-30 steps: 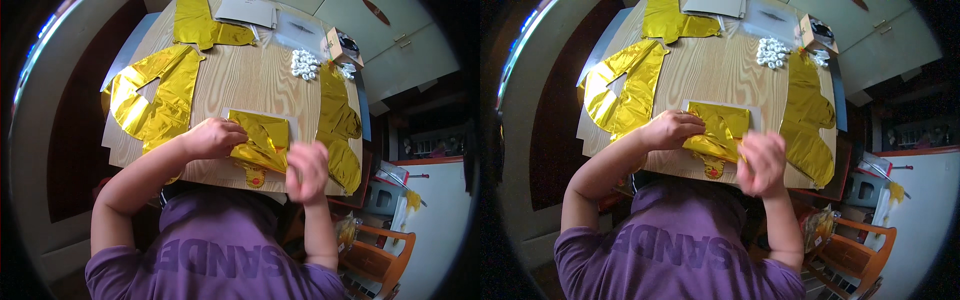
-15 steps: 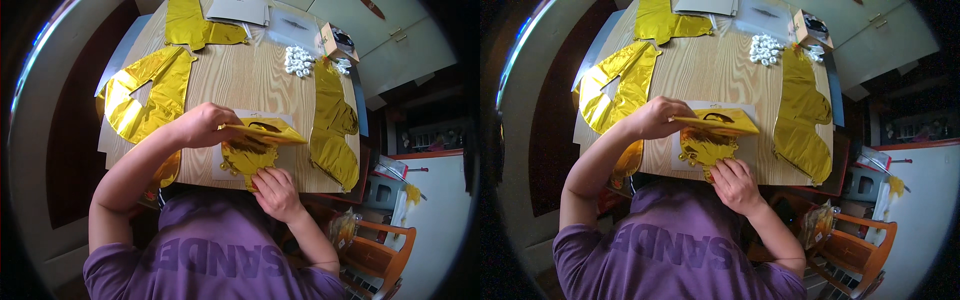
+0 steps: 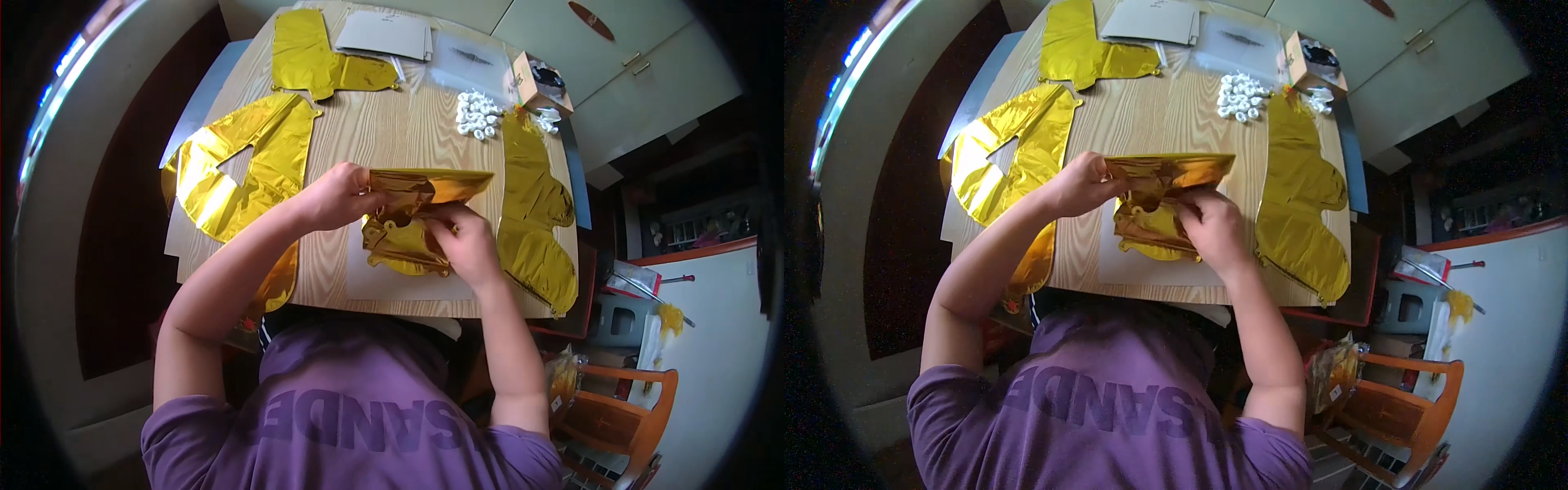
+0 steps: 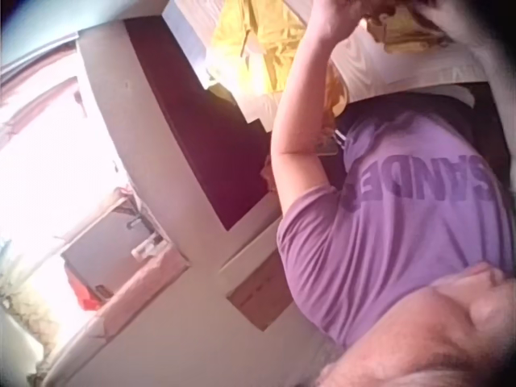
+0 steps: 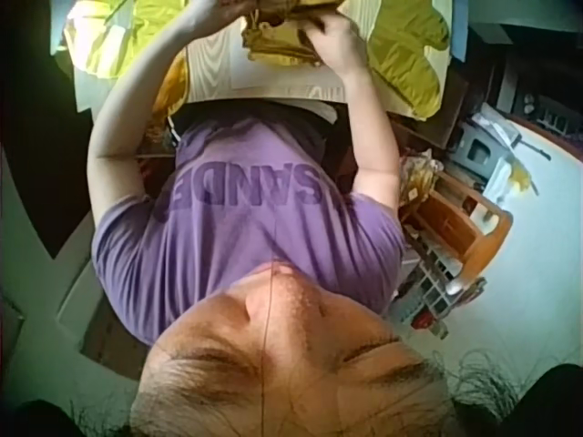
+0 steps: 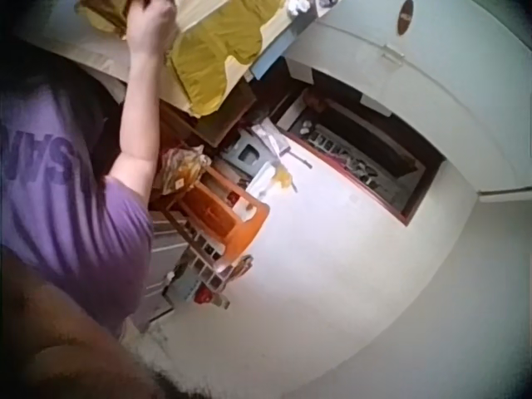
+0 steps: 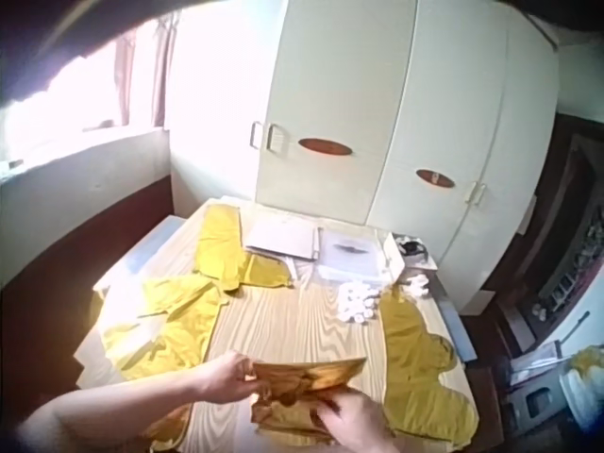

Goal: Fold and attach gold foil balloons to cardboard backing for retail packaging.

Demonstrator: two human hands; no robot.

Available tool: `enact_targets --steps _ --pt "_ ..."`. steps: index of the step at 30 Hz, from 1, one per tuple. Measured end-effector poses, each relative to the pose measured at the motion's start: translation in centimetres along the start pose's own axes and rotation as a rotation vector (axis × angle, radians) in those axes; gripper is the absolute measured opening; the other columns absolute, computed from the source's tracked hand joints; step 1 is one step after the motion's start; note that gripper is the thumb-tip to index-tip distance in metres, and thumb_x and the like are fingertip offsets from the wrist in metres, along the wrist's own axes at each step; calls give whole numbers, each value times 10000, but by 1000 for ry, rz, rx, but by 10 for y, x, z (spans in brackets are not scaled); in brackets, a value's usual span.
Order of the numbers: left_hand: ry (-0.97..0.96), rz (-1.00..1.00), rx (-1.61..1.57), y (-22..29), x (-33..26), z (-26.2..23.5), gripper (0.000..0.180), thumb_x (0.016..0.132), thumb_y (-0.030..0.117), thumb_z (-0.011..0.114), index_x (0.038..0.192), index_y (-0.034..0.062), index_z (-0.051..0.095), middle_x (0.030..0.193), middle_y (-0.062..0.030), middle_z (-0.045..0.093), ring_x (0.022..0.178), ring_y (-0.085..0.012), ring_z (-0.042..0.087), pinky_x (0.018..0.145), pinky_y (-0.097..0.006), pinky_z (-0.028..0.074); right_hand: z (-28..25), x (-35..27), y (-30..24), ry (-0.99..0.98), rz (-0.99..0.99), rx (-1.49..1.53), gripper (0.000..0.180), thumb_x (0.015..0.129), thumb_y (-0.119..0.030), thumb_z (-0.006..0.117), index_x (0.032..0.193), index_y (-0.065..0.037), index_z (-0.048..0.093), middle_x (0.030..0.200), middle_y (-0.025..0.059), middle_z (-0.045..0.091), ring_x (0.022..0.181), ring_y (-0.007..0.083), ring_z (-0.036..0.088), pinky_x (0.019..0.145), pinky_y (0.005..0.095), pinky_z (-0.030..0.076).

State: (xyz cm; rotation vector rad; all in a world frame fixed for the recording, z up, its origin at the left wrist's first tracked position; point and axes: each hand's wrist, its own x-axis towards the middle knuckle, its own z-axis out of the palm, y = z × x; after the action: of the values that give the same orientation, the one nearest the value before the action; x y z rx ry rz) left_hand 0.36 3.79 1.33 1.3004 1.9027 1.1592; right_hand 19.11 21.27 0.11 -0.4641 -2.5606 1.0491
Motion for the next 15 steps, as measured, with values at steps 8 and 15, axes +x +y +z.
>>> enact_targets --steps 8,15 --pt "38 90 33 -23 -9 15 208 925 157 670 1077 21 710 831 -196 715 736 -302 709 717 -377 559 20 1 14 255 -92 -458 216 833 -175 702 968 -13 654 848 217 675 740 419 675 655 516 542" --pt "-66 314 239 -33 -27 30 273 820 68 717 1088 20 693 1033 -142 722 913 -355 702 824 -432 577 -2 -34 30 297 43 -358 136 915 -118 638 1026 -43 665 948 154 666 882 372 658 764 457 527"
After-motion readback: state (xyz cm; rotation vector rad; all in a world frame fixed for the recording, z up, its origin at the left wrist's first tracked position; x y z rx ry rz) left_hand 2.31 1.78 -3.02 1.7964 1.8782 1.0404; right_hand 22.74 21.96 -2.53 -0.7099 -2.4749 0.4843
